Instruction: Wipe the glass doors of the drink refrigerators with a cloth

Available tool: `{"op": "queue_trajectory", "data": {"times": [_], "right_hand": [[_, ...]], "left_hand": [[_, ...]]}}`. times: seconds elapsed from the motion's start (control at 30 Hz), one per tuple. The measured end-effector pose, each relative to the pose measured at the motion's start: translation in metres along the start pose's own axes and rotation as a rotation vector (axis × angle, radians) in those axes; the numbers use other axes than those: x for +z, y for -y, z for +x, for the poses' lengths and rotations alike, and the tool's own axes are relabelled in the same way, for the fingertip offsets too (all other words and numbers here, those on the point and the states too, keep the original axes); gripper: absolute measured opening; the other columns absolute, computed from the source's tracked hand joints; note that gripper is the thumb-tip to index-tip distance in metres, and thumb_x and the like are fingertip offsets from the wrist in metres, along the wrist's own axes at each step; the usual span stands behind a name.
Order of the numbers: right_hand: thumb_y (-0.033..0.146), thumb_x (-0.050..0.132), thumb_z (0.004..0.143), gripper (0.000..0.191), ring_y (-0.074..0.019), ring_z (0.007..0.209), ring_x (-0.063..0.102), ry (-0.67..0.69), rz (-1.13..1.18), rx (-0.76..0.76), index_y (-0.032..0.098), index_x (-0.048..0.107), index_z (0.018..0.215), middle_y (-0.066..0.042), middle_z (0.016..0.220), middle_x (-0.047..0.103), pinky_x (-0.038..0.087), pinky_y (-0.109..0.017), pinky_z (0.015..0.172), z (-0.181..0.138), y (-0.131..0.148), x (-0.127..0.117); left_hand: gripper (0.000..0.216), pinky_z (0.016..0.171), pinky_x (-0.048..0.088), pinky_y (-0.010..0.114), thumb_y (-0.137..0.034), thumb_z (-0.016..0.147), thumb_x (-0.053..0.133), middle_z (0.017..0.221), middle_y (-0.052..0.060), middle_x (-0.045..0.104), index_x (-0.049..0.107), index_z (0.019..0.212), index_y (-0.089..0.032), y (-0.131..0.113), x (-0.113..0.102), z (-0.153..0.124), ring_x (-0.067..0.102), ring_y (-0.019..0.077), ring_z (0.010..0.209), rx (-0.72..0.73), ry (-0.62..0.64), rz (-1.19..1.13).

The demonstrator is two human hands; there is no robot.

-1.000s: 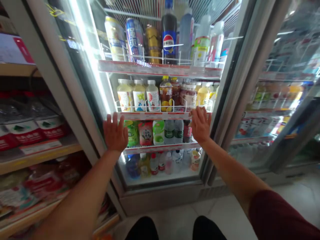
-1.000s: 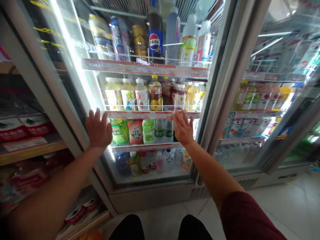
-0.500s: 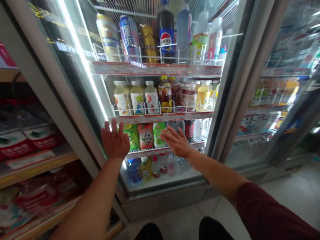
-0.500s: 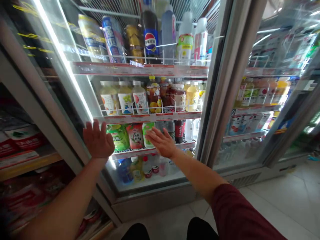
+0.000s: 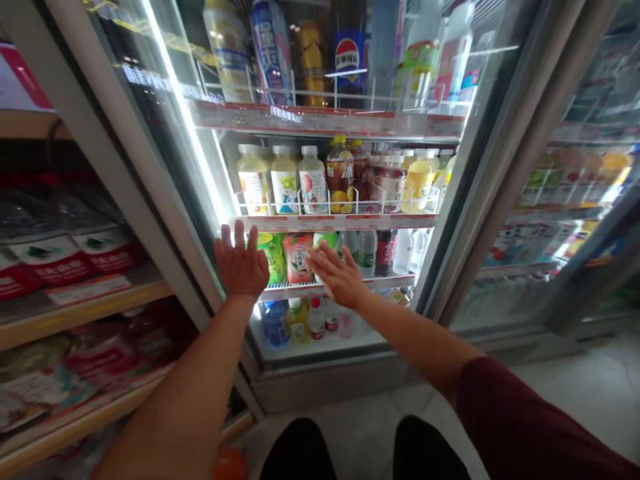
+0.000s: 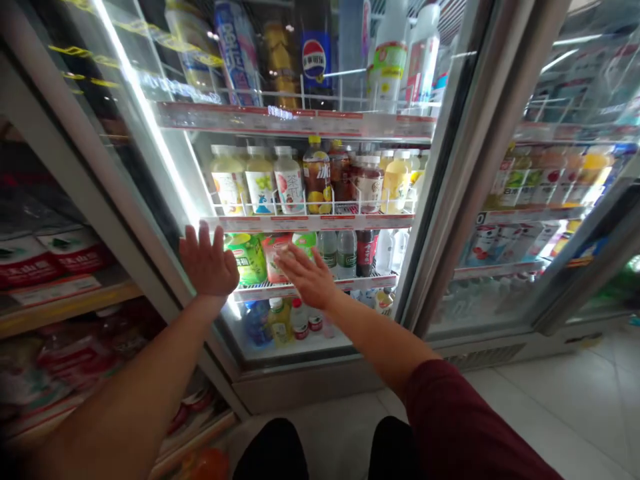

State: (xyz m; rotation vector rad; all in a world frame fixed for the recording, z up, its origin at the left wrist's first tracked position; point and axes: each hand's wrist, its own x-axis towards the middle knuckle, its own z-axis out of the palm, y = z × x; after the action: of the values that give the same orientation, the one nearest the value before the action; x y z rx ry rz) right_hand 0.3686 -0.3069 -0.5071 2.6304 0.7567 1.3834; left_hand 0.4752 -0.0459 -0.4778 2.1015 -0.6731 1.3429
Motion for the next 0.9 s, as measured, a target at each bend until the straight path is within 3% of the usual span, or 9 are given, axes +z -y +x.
{"op": "queue_trajectory", "data": {"times": [0.13,0.2,0.37,0.43,0.57,0.63,0.7,0.8,0.9], "right_hand": [[0.017,0.047,0.111,0.062,-0.0279,0.172,0.027,-0.092,-0.002,0.210,0.027,0.046,0.172,-0.008,0.175,0.045,0.002,-0.058,0.144,0.016,0.001,-0.001],[0.014,0.048,0.109,0.062,-0.0269,0.170,0.032,-0.017,0.017,0.106,0.025,0.047,0.171,-0.008,0.173,0.049,0.010,-0.056,0.144,-0.002,0.012,0.012],[0.011,0.054,0.106,0.052,-0.0202,0.160,0.051,0.188,0.032,-0.341,0.022,0.064,0.156,-0.004,0.166,0.058,0.033,-0.044,0.139,-0.053,0.027,0.040],[0.011,0.054,0.107,0.052,-0.0200,0.161,0.048,0.169,0.014,-0.334,0.023,0.063,0.157,-0.003,0.167,0.057,0.032,-0.045,0.139,-0.049,0.022,0.035],[0.010,0.047,0.110,0.062,-0.0228,0.168,0.036,0.039,-0.012,-0.085,0.025,0.048,0.170,-0.004,0.174,0.047,0.018,-0.052,0.143,-0.016,0.015,0.018],[0.010,0.048,0.109,0.065,-0.0250,0.170,0.032,0.034,-0.015,0.004,0.024,0.043,0.172,-0.005,0.175,0.045,0.017,-0.055,0.143,-0.010,0.022,0.019],[0.011,0.051,0.108,0.063,-0.0249,0.169,0.035,0.110,0.003,-0.032,0.023,0.048,0.169,-0.006,0.174,0.046,0.024,-0.053,0.142,-0.019,0.035,0.029],[0.014,0.061,0.105,0.053,-0.0199,0.162,0.047,0.275,0.061,-0.236,0.023,0.064,0.157,-0.004,0.169,0.054,0.038,-0.044,0.137,-0.052,0.048,0.045],[0.012,0.068,0.100,0.050,-0.0150,0.155,0.055,0.315,0.077,-0.287,0.026,0.071,0.147,-0.001,0.163,0.062,0.042,-0.038,0.134,-0.078,0.034,0.044]], "left_hand": [[0.065,0.141,0.000,0.060,-0.053,0.111,0.043,0.178,0.014,0.035,0.051,0.166,-0.020,-0.002,-0.001,0.000,0.006,0.0307,0.173,-0.015,0.029,0.004],[0.064,0.141,0.000,0.061,-0.052,0.110,0.043,0.178,0.014,0.036,0.051,0.165,-0.022,-0.003,-0.001,0.000,0.008,0.0313,0.173,-0.018,0.028,-0.003],[0.062,0.141,0.001,0.062,-0.049,0.109,0.044,0.177,0.013,0.038,0.052,0.165,-0.024,-0.004,-0.002,0.000,0.009,0.0324,0.172,-0.013,0.013,-0.014],[0.062,0.141,0.000,0.063,-0.048,0.109,0.045,0.177,0.014,0.037,0.051,0.165,-0.022,-0.004,-0.003,0.000,0.009,0.0333,0.172,-0.011,0.016,-0.011],[0.062,0.141,0.002,0.064,-0.047,0.111,0.044,0.177,0.017,0.036,0.050,0.165,-0.018,-0.002,-0.002,0.000,0.010,0.0342,0.172,0.004,0.019,0.013],[0.063,0.141,0.004,0.062,-0.051,0.111,0.044,0.177,0.016,0.038,0.052,0.165,-0.020,-0.001,0.000,0.000,0.011,0.0330,0.172,0.004,0.001,0.026],[0.065,0.141,0.005,0.061,-0.054,0.110,0.043,0.176,0.016,0.038,0.052,0.165,-0.020,-0.001,0.000,0.001,0.012,0.0331,0.172,-0.001,-0.012,0.026],[0.070,0.140,0.004,0.065,-0.057,0.109,0.043,0.177,0.019,0.036,0.052,0.165,-0.015,-0.002,-0.001,0.002,0.012,0.0364,0.172,0.004,-0.006,0.023],[0.072,0.139,0.005,0.068,-0.057,0.109,0.043,0.177,0.022,0.035,0.051,0.165,-0.012,-0.002,-0.003,0.004,0.010,0.0394,0.172,0.016,0.013,0.018]]}}
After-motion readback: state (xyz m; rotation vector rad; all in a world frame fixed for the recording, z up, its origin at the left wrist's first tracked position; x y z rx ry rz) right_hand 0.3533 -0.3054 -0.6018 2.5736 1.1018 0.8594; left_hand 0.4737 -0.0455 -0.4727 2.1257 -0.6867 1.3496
